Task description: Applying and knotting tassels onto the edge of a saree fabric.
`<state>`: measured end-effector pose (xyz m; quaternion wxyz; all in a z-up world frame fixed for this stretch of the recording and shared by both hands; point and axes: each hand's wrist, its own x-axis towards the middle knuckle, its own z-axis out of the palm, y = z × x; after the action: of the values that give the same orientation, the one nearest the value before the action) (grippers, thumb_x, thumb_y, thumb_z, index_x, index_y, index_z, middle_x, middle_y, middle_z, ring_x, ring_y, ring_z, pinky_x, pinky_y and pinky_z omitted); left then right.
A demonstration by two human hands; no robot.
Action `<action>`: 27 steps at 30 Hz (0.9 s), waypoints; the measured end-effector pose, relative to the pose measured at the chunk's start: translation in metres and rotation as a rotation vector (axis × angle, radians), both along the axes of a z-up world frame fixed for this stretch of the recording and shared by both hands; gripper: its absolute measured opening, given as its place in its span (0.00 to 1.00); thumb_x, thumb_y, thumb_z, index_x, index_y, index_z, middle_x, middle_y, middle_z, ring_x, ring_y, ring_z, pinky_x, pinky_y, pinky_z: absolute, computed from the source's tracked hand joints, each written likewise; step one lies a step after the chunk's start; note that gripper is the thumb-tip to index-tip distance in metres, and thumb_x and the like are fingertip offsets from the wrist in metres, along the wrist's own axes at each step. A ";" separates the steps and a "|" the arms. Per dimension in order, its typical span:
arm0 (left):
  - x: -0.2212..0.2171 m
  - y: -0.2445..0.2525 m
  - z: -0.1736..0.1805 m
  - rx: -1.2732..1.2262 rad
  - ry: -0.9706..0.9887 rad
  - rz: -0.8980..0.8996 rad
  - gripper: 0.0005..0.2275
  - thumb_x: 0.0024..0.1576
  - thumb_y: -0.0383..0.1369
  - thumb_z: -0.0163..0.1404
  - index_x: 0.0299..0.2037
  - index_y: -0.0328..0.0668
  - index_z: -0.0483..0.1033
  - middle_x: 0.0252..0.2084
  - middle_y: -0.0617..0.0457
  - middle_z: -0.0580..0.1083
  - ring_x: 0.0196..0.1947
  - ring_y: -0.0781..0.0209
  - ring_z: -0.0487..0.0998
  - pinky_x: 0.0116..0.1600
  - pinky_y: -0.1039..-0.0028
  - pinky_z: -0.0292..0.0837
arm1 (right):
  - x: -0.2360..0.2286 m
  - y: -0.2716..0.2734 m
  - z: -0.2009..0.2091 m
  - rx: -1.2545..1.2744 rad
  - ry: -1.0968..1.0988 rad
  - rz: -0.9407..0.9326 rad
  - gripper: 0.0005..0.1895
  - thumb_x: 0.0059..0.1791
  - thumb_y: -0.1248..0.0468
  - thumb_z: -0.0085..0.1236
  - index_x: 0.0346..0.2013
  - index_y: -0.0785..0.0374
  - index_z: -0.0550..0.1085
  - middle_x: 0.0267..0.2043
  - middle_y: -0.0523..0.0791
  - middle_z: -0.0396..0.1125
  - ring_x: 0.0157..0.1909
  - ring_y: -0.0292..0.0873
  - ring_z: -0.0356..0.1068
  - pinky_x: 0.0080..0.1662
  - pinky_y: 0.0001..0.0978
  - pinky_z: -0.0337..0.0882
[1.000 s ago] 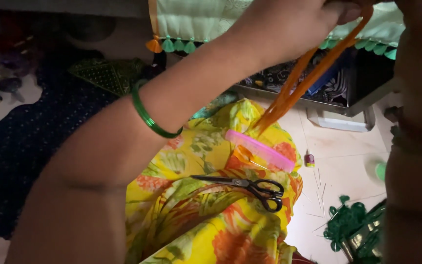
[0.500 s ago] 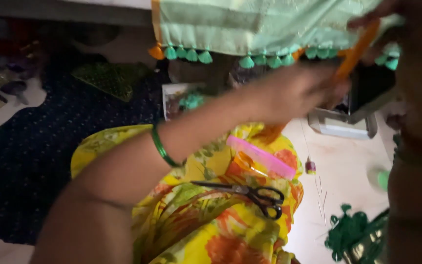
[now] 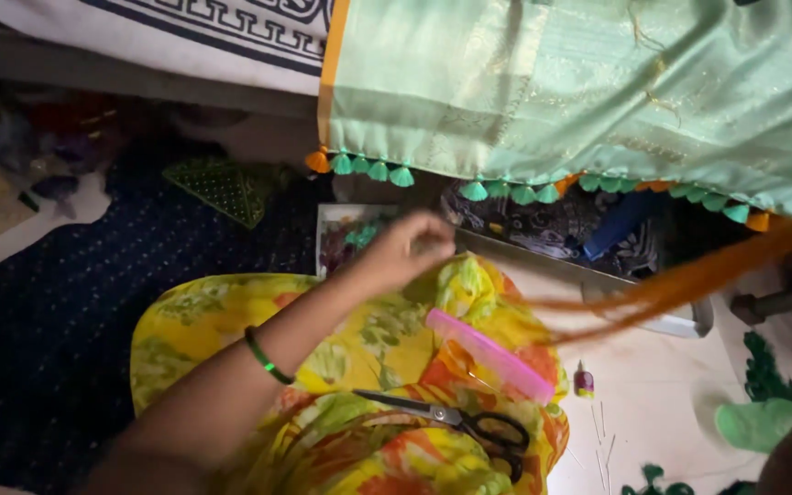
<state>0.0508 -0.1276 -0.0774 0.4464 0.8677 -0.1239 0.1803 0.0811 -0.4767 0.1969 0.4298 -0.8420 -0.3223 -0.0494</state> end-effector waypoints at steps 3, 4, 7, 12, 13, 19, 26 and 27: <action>0.000 -0.007 0.055 -0.561 0.107 0.091 0.11 0.57 0.36 0.59 0.46 0.45 0.77 0.43 0.60 0.78 0.45 0.62 0.76 0.48 0.67 0.73 | 0.005 0.028 -0.056 -0.032 0.053 -0.008 0.14 0.49 0.72 0.57 0.49 0.66 0.77 0.42 0.46 0.73 0.40 0.40 0.73 0.39 0.31 0.74; 0.005 -0.009 0.060 -0.945 0.131 0.017 0.10 0.58 0.36 0.60 0.43 0.39 0.79 0.41 0.57 0.78 0.43 0.62 0.77 0.48 0.67 0.74 | 0.015 0.038 -0.080 -0.044 0.066 -0.011 0.14 0.48 0.73 0.58 0.49 0.65 0.78 0.41 0.46 0.73 0.40 0.40 0.74 0.39 0.30 0.74; 0.007 -0.024 0.074 -1.386 0.119 -0.009 0.09 0.57 0.34 0.61 0.39 0.36 0.80 0.38 0.54 0.79 0.39 0.63 0.78 0.45 0.68 0.74 | 0.042 0.079 -0.149 -0.023 -0.019 0.077 0.11 0.48 0.71 0.61 0.45 0.65 0.79 0.39 0.44 0.73 0.40 0.37 0.72 0.40 0.27 0.73; -0.005 -0.039 0.077 -1.486 0.035 0.033 0.07 0.54 0.31 0.61 0.38 0.40 0.79 0.37 0.54 0.79 0.38 0.64 0.79 0.43 0.70 0.73 | 0.045 0.133 -0.186 0.187 0.208 0.152 0.07 0.52 0.67 0.63 0.41 0.68 0.79 0.32 0.42 0.72 0.34 0.32 0.66 0.35 0.24 0.66; -0.009 -0.040 0.078 -1.443 0.007 0.078 0.07 0.54 0.29 0.61 0.39 0.38 0.79 0.37 0.53 0.79 0.38 0.62 0.79 0.44 0.69 0.74 | 0.047 0.138 -0.189 0.259 0.312 0.143 0.06 0.53 0.67 0.61 0.40 0.69 0.79 0.30 0.42 0.70 0.30 0.32 0.64 0.32 0.25 0.63; -0.022 -0.039 0.080 -1.187 -0.184 0.075 0.10 0.56 0.23 0.60 0.46 0.36 0.75 0.44 0.55 0.77 0.44 0.65 0.77 0.51 0.72 0.74 | 0.040 0.157 -0.184 0.476 0.508 0.184 0.04 0.52 0.74 0.53 0.38 0.69 0.76 0.28 0.44 0.70 0.26 0.36 0.66 0.28 0.28 0.64; -0.029 -0.040 0.089 -1.194 -0.196 0.011 0.16 0.56 0.20 0.59 0.53 0.33 0.72 0.50 0.52 0.76 0.50 0.64 0.78 0.56 0.70 0.75 | 0.036 0.159 -0.184 0.612 0.497 0.325 0.04 0.52 0.77 0.51 0.39 0.71 0.73 0.34 0.46 0.71 0.29 0.39 0.70 0.31 0.32 0.71; -0.030 -0.040 0.091 -1.193 -0.194 0.012 0.16 0.56 0.20 0.59 0.53 0.33 0.72 0.50 0.52 0.76 0.50 0.64 0.78 0.56 0.70 0.75 | 0.035 0.160 -0.183 0.613 0.499 0.324 0.04 0.52 0.77 0.51 0.39 0.71 0.73 0.34 0.46 0.71 0.29 0.39 0.70 0.31 0.32 0.71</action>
<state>0.0205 -0.1675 0.0137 0.8418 0.4478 -0.0367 0.2993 0.1157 -0.3162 0.0144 0.7273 -0.5999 -0.3069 0.1305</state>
